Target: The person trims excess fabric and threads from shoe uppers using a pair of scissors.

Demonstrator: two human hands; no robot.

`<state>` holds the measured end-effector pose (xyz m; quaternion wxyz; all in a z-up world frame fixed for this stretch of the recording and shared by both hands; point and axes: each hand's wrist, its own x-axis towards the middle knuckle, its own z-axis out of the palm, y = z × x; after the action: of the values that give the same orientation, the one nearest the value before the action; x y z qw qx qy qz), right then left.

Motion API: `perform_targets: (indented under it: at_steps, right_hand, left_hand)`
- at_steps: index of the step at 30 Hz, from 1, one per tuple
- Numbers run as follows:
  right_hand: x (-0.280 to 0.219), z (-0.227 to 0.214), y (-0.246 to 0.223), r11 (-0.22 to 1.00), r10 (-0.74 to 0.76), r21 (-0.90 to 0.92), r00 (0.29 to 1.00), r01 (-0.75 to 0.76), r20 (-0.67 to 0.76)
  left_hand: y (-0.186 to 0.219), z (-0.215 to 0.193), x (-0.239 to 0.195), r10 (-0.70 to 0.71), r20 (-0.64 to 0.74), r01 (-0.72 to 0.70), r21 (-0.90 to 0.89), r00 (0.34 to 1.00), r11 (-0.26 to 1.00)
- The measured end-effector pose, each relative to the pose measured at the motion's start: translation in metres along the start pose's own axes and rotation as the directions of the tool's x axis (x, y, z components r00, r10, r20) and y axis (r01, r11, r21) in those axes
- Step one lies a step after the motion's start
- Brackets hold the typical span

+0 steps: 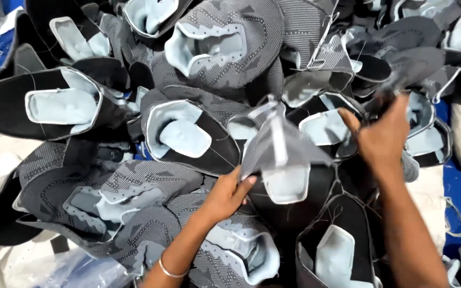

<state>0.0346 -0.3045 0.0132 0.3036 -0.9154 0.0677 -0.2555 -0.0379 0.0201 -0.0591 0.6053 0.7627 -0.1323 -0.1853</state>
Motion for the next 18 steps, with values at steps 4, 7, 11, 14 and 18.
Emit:
perform_targets:
  at_steps: [4, 7, 11, 14, 18]
  right_hand:
    - [0.054, 0.035, 0.061, 0.874, -0.342, -0.381, 0.939, 0.301, -0.045]
    - [0.068, 0.057, 0.114, 0.878, -0.047, -0.424, 0.922, 0.222, 0.385]
    - [0.037, 0.004, 0.112, 0.834, -0.018, -0.521, 0.952, 0.183, 0.305]
    - [-0.012, -0.053, 0.135, 0.881, -0.014, -0.453, 0.966, 0.135, 0.259]
    - [-0.108, -0.101, 0.284, 0.974, 0.214, -0.145, 0.907, -0.172, 0.363]
  left_hand:
    - [0.005, -0.001, -0.002, 0.055, -0.079, -0.048, 0.093, 0.995, 0.994]
    - [0.005, -0.007, -0.005, 0.0, -0.128, 0.008, 0.057, 0.992, 0.998]
    - [0.0, -0.007, -0.007, 0.077, -0.107, -0.074, 0.032, 0.991, 0.997]
    - [-0.009, -0.008, -0.008, 0.14, -0.119, -0.13, 0.088, 0.983, 0.988]
    - [-0.019, -0.003, -0.007, 0.321, -0.186, -0.289, 0.178, 0.929, 0.941]
